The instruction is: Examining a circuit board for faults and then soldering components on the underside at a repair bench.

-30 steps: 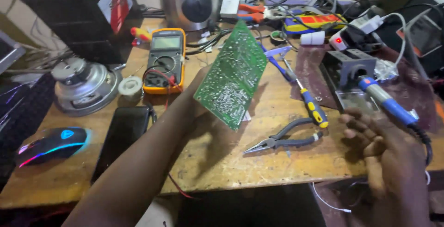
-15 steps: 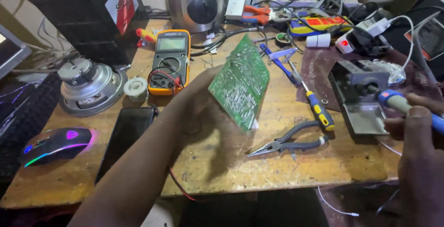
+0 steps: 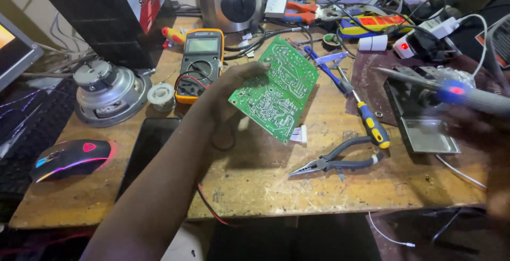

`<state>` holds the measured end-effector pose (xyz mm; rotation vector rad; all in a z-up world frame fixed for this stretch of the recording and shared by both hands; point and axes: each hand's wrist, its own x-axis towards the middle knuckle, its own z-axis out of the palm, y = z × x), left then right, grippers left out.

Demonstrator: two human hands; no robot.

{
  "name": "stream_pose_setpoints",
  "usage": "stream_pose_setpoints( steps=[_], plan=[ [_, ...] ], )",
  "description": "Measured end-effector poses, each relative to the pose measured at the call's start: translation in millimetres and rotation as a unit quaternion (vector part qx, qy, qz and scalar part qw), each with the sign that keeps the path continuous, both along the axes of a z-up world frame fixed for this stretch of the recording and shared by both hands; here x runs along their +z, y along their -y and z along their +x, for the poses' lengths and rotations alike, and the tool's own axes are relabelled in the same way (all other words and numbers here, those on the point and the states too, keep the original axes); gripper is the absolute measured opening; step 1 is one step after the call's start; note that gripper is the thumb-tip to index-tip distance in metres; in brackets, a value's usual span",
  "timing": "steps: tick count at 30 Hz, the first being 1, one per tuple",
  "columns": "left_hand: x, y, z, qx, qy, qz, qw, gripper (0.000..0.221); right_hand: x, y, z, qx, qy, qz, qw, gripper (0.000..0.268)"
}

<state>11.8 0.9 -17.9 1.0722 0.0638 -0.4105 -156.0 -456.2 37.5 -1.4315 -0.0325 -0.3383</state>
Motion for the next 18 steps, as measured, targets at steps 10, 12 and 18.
stream_pose_setpoints(
  steps=[10, 12, 18],
  plan=[
    [18.4, -8.2, 14.1, -0.084, 0.198, 0.351, 0.912, 0.070, 76.2, -127.3, 105.8, 0.030, -0.032, 0.070, 0.997, 0.015],
    [11.4, -5.2, 19.0, -0.051, 0.098, 0.216, 0.970, 0.099, 72.3, -118.7, 135.1, 0.143, -0.037, 0.054, 0.988, 0.041],
    [25.4, -1.9, -2.4, -0.062, 0.058, 0.186, 0.979, 0.046, 40.4, -124.1, 148.4, 0.075, -0.081, 0.187, 0.976, 0.019]
  ],
)
